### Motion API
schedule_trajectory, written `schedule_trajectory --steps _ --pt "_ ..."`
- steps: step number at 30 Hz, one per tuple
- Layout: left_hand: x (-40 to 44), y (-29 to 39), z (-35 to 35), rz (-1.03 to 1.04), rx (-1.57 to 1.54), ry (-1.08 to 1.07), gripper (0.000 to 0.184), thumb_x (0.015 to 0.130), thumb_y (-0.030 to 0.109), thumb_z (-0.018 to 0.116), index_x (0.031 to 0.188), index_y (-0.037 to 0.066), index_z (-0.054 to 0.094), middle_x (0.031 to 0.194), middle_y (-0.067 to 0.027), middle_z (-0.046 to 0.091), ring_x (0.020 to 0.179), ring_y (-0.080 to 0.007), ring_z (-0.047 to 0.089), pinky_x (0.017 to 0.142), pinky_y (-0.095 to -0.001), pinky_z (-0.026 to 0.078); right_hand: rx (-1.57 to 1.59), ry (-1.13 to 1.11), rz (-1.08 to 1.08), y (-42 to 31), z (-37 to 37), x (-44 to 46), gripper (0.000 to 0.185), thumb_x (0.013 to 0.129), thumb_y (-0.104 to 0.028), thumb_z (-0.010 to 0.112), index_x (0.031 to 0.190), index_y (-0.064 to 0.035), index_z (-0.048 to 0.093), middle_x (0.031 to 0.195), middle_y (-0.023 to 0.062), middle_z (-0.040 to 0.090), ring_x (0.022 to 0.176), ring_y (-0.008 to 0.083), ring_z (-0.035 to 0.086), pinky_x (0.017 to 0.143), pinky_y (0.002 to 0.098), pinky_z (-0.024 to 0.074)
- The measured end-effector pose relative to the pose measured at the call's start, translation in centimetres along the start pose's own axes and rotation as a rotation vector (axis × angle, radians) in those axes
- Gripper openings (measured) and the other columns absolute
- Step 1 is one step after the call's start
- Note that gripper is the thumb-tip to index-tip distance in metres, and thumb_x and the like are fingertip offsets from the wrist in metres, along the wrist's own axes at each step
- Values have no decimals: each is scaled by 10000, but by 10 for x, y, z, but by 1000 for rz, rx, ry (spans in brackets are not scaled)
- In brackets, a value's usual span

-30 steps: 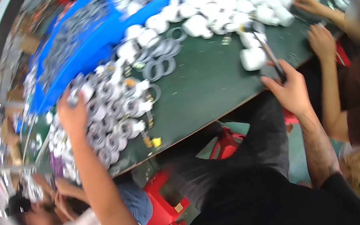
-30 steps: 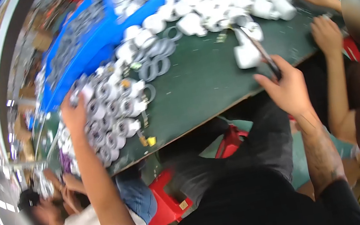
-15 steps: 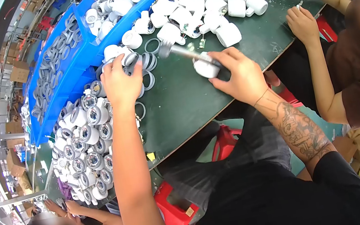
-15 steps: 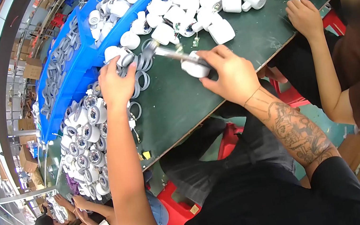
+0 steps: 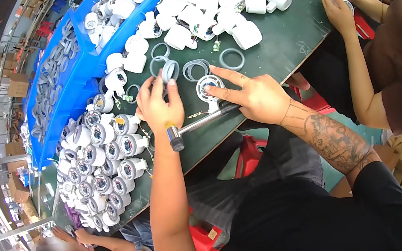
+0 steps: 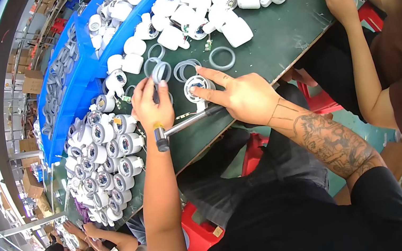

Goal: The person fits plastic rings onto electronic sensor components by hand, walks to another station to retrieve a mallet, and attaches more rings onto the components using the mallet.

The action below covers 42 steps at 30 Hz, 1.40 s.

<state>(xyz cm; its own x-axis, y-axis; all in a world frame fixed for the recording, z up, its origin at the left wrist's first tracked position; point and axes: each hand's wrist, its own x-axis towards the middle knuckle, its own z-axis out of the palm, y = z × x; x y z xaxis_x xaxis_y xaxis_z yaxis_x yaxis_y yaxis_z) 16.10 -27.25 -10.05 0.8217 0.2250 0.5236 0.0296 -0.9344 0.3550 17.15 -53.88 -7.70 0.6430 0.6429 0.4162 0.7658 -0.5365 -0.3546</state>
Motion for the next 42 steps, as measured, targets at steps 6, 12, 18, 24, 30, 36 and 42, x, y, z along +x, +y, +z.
schedule_trajectory --steps 6,12,18,24,30,36,42 --pt "17 -15 -16 -109 -150 -80 269 936 278 794 1172 154 821 1167 -85 731 1133 -284 628 1005 -452 430 146 26 145 -1 -6 -1 787 707 81 692 1414 -265 689 1568 55 570 1038 299 760 743 377 652" --pt "14 -11 -31 -28 -321 -73 226 880 152 842 1083 60 810 1063 -135 754 1022 -300 705 927 -390 545 304 140 332 15 -18 4 428 801 -50 845 1220 -64 760 1022 125 727 880 271 726 750 375 591" --pt "-7 -3 -39 -46 -323 0 261 944 184 796 1156 34 773 1172 -161 718 1130 -312 672 1019 -405 509 182 3 375 40 -16 1 241 848 -223 850 1017 -64 784 858 124 672 790 326 677 725 434 543" --pt "-55 28 -73 -118 -400 107 255 960 81 754 1207 16 741 1146 -112 690 1006 -213 644 934 -350 515 767 -86 567 20 -36 3 263 1011 -278 750 1020 -15 731 780 -13 601 715 177 627 648 363 487" --pt "-63 81 -110 -309 -1205 -293 317 1075 116 629 1344 -49 661 892 -43 666 714 -55 513 646 -198 393 1934 -217 652 -25 -70 9 329 1146 -334 521 944 -75 531 810 -35 428 447 11 236 388 206 213" --pt "-54 95 -113 -327 -1206 -331 237 1093 152 623 1136 -57 727 809 -28 666 649 -37 523 569 -215 384 1894 -349 796 -50 -63 15 306 1117 -335 586 965 -70 604 817 -51 462 468 22 319 419 222 250" --pt "-53 83 -108 -554 -1312 -449 289 1096 207 640 947 -30 713 715 -11 631 546 -48 493 499 -222 349 1534 -131 445 -52 -40 8 590 906 -21 824 1437 -19 568 1176 33 656 539 -24 395 461 186 306"
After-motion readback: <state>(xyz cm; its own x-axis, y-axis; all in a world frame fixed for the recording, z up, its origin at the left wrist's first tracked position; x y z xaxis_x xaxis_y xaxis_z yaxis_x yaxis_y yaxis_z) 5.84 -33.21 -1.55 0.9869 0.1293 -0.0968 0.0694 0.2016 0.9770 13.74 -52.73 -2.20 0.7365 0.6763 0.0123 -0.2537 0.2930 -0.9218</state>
